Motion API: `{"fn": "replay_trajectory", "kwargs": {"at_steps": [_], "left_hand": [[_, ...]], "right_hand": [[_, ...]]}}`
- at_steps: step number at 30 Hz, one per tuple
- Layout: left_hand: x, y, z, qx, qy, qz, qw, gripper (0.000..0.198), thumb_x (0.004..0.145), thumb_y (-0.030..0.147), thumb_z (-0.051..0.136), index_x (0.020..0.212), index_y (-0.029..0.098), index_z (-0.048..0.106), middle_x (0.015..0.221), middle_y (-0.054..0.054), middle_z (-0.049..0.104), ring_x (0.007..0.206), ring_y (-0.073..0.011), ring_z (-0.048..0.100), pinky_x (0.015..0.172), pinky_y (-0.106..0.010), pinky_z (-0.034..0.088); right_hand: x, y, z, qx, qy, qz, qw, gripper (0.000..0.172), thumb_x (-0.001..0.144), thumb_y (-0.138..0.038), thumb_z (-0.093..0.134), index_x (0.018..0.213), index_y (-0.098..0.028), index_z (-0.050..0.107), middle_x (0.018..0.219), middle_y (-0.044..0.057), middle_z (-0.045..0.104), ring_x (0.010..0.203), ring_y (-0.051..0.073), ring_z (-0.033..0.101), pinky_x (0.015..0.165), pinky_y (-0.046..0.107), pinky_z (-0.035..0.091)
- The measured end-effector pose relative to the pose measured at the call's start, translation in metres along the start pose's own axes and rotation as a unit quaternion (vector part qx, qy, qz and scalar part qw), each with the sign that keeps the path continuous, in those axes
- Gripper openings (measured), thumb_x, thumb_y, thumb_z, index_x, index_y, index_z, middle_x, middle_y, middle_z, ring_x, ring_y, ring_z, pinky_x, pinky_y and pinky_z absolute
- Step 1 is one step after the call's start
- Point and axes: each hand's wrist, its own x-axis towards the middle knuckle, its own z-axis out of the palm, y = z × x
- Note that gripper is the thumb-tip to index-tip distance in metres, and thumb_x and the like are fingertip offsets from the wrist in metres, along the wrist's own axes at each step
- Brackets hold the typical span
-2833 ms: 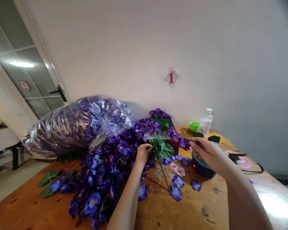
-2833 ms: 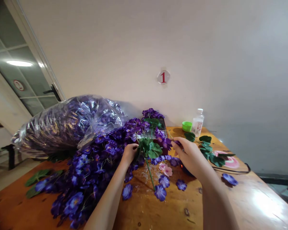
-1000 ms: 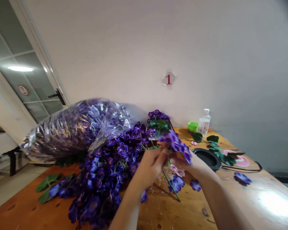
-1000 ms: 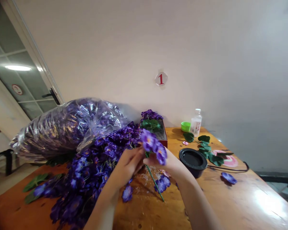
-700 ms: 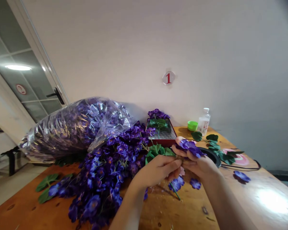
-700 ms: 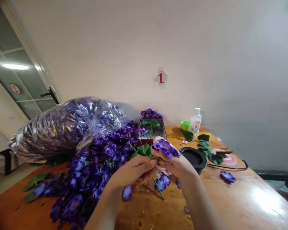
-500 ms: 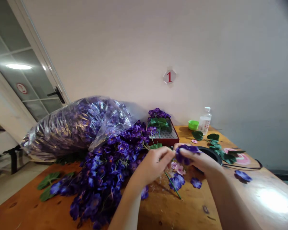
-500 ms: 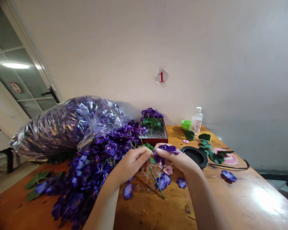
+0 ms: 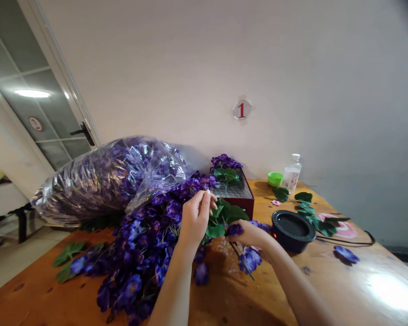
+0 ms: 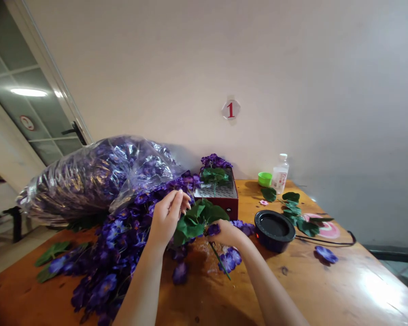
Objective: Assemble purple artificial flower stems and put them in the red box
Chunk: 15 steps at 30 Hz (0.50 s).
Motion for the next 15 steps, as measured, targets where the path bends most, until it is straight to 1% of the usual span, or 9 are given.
{"fn": "replay_trajectory", "kwargs": {"at_steps": [2,3,5,7,8,9,12,13,15], "left_hand": [[0.001,-0.002,0.001,0.022,0.02,0.014,0.999,0.027,0.094,0.036,0.042,0.082,0.018,0.059,0.071,-0.001,0.06,0.059,-0.0095,0.053,0.053,-0.019,0.04],[0.001,-0.002,0.003,0.036,0.034,0.029,0.998,0.023,0.093,0.035,0.044,0.086,0.018,0.058,0.076,-0.002,0.06,0.063,-0.01,0.054,0.054,-0.019,0.041],[0.001,-0.003,0.006,0.068,0.078,0.075,0.992,0.015,0.09,0.032,0.05,0.094,0.018,0.055,0.091,-0.004,0.058,0.073,-0.0112,0.055,0.059,-0.02,0.044],[0.001,-0.004,0.008,0.1,0.133,0.12,0.979,0.016,0.088,0.029,0.054,0.099,0.018,0.051,0.101,-0.006,0.053,0.079,-0.0122,0.055,0.065,-0.023,0.046],[0.0,-0.004,0.009,0.113,0.15,0.129,0.974,0.017,0.087,0.028,0.055,0.101,0.018,0.049,0.102,-0.007,0.052,0.08,-0.0123,0.055,0.066,-0.023,0.046],[0.0,-0.004,0.01,0.121,0.154,0.125,0.973,0.018,0.087,0.028,0.054,0.102,0.018,0.048,0.101,-0.007,0.053,0.079,-0.0124,0.056,0.066,-0.024,0.046],[-0.002,-0.003,0.01,0.142,0.139,0.097,0.975,0.024,0.088,0.029,0.053,0.11,0.019,0.047,0.099,-0.007,0.057,0.079,-0.0136,0.058,0.067,-0.025,0.048],[-0.002,-0.003,0.01,0.154,0.134,0.096,0.974,0.028,0.089,0.029,0.053,0.114,0.019,0.046,0.101,-0.007,0.059,0.079,-0.0139,0.059,0.068,-0.026,0.049],[-0.003,-0.001,0.009,0.186,0.129,0.115,0.967,0.027,0.09,0.028,0.052,0.115,0.019,0.048,0.103,-0.007,0.061,0.083,-0.0153,0.06,0.075,-0.028,0.049]], "right_hand": [[-0.006,-0.007,-0.007,0.009,0.015,-0.029,0.999,0.015,0.067,-0.027,0.067,0.078,-0.017,0.072,0.077,0.003,0.072,0.073,0.019,0.063,0.069,0.028,0.05],[-0.008,-0.01,-0.009,0.012,0.028,-0.045,0.999,0.017,0.069,-0.027,0.066,0.081,-0.017,0.071,0.082,0.004,0.072,0.077,0.02,0.063,0.072,0.028,0.05],[-0.011,-0.018,-0.011,0.016,0.062,-0.072,0.995,0.021,0.071,-0.025,0.064,0.09,-0.017,0.071,0.096,0.006,0.071,0.088,0.021,0.063,0.079,0.029,0.049],[-0.012,-0.025,-0.01,0.009,0.106,-0.088,0.99,0.025,0.072,-0.021,0.062,0.096,-0.018,0.07,0.105,0.008,0.069,0.095,0.023,0.062,0.084,0.031,0.047],[-0.012,-0.028,-0.008,0.001,0.136,-0.09,0.987,0.027,0.072,-0.018,0.06,0.097,-0.018,0.07,0.105,0.009,0.069,0.097,0.024,0.062,0.084,0.032,0.047],[-0.012,-0.031,-0.006,-0.009,0.164,-0.09,0.982,0.031,0.07,-0.015,0.059,0.099,-0.019,0.07,0.104,0.009,0.07,0.097,0.025,0.063,0.083,0.033,0.047],[-0.011,-0.038,0.0,-0.037,0.248,-0.088,0.964,0.046,0.063,-0.007,0.056,0.105,-0.021,0.068,0.102,0.009,0.071,0.096,0.028,0.064,0.079,0.034,0.049],[-0.01,-0.039,0.002,-0.04,0.268,-0.088,0.959,0.047,0.062,-0.006,0.055,0.105,-0.021,0.068,0.101,0.009,0.071,0.095,0.028,0.065,0.078,0.034,0.049],[-0.008,-0.04,0.009,-0.036,0.301,-0.089,0.949,0.043,0.062,-0.006,0.052,0.099,-0.02,0.069,0.098,0.01,0.072,0.091,0.028,0.066,0.076,0.034,0.049]]}}
